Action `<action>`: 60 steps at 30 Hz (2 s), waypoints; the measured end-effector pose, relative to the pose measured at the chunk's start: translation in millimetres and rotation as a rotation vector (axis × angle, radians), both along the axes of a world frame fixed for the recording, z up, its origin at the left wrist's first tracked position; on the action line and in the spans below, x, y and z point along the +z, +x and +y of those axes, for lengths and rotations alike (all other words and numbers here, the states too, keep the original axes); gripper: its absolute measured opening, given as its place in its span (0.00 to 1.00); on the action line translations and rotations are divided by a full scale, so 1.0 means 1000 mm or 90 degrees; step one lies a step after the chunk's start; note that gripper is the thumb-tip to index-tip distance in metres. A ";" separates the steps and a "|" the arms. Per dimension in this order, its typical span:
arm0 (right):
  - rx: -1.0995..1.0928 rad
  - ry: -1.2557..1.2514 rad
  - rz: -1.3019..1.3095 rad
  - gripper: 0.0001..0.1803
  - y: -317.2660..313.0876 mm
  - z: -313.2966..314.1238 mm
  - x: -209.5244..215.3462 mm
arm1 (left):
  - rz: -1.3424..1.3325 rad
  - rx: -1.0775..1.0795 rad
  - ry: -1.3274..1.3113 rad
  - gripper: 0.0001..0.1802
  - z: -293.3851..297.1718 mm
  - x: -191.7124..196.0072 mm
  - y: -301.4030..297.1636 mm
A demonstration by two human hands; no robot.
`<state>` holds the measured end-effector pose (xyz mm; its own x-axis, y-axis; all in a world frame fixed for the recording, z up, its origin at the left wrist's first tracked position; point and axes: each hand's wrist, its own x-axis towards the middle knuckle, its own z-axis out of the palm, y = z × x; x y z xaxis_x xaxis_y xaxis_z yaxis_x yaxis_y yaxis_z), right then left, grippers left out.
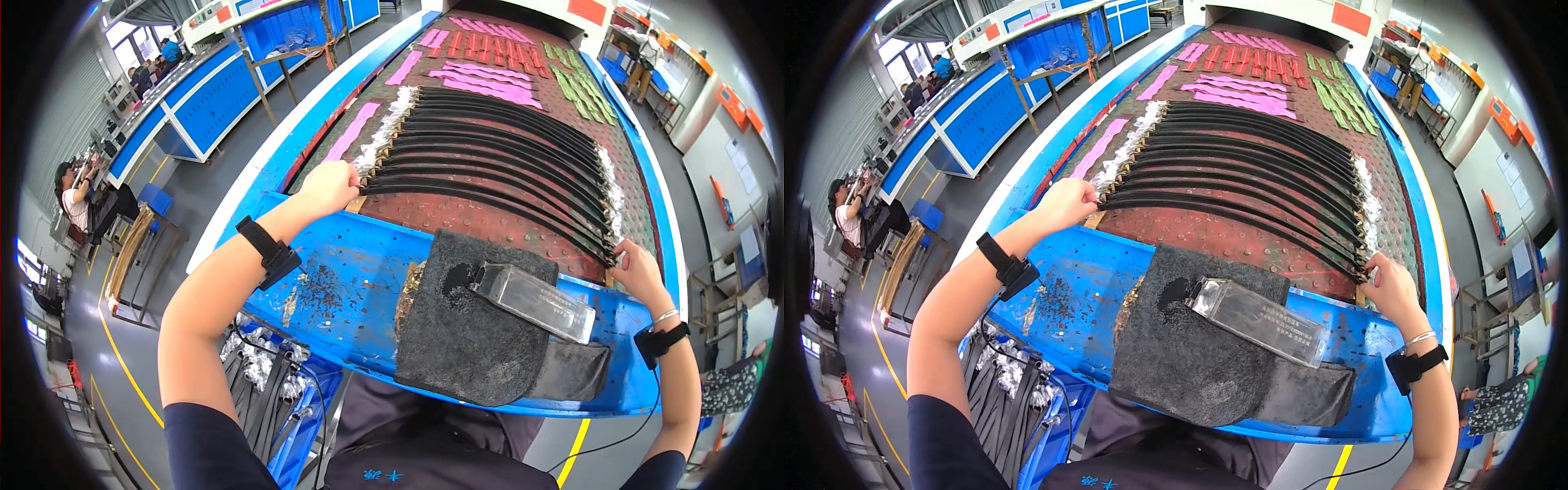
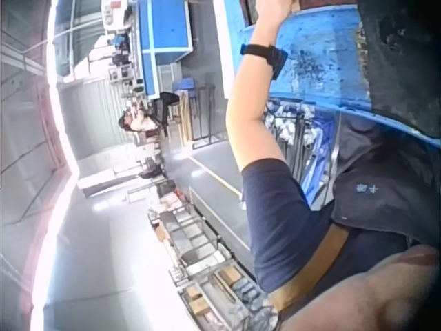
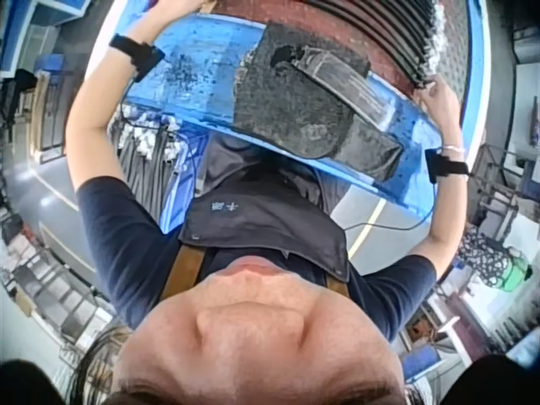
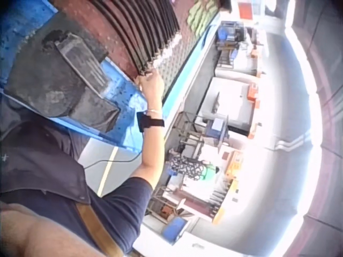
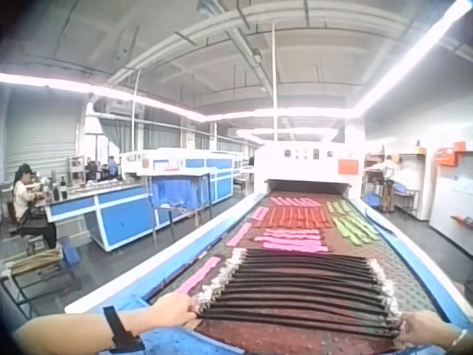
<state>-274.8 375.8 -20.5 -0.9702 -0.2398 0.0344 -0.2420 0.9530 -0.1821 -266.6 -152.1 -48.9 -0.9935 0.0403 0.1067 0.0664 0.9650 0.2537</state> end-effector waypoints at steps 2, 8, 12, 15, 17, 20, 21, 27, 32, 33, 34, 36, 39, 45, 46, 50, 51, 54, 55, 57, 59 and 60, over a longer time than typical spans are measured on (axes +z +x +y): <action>0.005 0.004 0.002 0.16 -0.001 0.003 0.000 | 0.013 0.002 -0.014 0.06 0.003 -0.001 0.000; 0.011 0.004 0.000 0.16 -0.001 0.002 -0.001 | 0.027 0.006 -0.047 0.07 0.004 0.001 0.000; 0.008 0.009 0.010 0.17 0.002 0.005 -0.001 | 0.016 0.003 -0.047 0.06 0.004 0.002 -0.001; -0.008 0.015 0.005 0.17 0.004 0.003 0.000 | 0.038 -0.013 -0.065 0.07 0.004 0.002 -0.003; -0.024 0.029 0.011 0.18 0.006 0.001 0.002 | 0.028 0.017 -0.076 0.07 0.003 0.003 0.000; 0.017 0.028 0.053 0.21 0.001 0.015 -0.006 | 0.058 -0.014 -0.059 0.07 0.001 0.001 0.000; 0.015 0.026 0.048 0.21 0.003 0.013 -0.004 | 0.055 -0.010 -0.037 0.07 0.005 0.003 0.001; 0.034 0.012 0.050 0.18 0.006 0.015 -0.004 | 0.023 0.011 0.000 0.07 0.013 0.013 0.002; 0.054 0.047 0.045 0.12 0.005 0.011 -0.005 | 0.039 -0.009 -0.009 0.06 0.008 0.008 0.001; 0.057 0.047 0.049 0.10 0.005 0.010 -0.006 | 0.039 -0.011 -0.010 0.06 0.007 0.007 0.000; 0.060 0.049 0.050 0.10 0.004 0.010 -0.007 | 0.038 -0.012 -0.011 0.06 0.008 0.007 -0.001; 0.067 0.052 0.052 0.08 0.001 0.009 -0.009 | 0.042 -0.020 -0.011 0.06 0.008 0.008 0.000; 0.030 0.050 0.059 0.07 0.001 0.007 -0.009 | 0.043 -0.020 -0.008 0.06 0.008 0.008 0.000; 0.019 0.014 0.040 0.08 -0.001 0.010 -0.012 | 0.043 -0.026 -0.002 0.06 0.009 0.008 0.000; 0.016 0.014 0.032 0.08 -0.001 0.009 -0.011 | 0.044 -0.027 -0.001 0.06 0.008 0.008 0.001; 0.011 0.027 0.019 0.08 0.001 0.009 -0.011 | 0.044 -0.024 -0.005 0.06 0.010 0.010 0.002; 0.012 0.033 0.020 0.09 0.001 0.009 -0.011 | 0.044 -0.021 -0.002 0.06 0.011 0.010 0.002; 0.011 0.025 0.034 0.14 0.002 0.010 -0.011 | 0.042 -0.016 0.001 0.06 0.011 0.011 0.002; 0.005 0.016 0.036 0.16 0.003 0.010 -0.011 | 0.041 -0.014 0.002 0.06 0.011 0.010 0.002; -0.011 -0.002 0.041 0.21 0.004 0.010 -0.010 | 0.039 -0.011 0.002 0.06 0.010 0.009 0.001; -0.002 0.015 0.045 0.22 0.003 0.015 -0.014 | 0.039 -0.012 0.001 0.06 0.010 0.009 0.000; 0.004 0.022 0.045 0.23 0.003 0.015 -0.014 | 0.038 -0.012 -0.001 0.06 0.010 0.009 0.000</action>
<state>-272.3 390.7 -34.9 -0.9639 -0.2488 0.0949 -0.2598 0.9568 -0.1306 -266.9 -142.3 -39.8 -0.9845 0.0589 0.1653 0.0991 0.9640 0.2468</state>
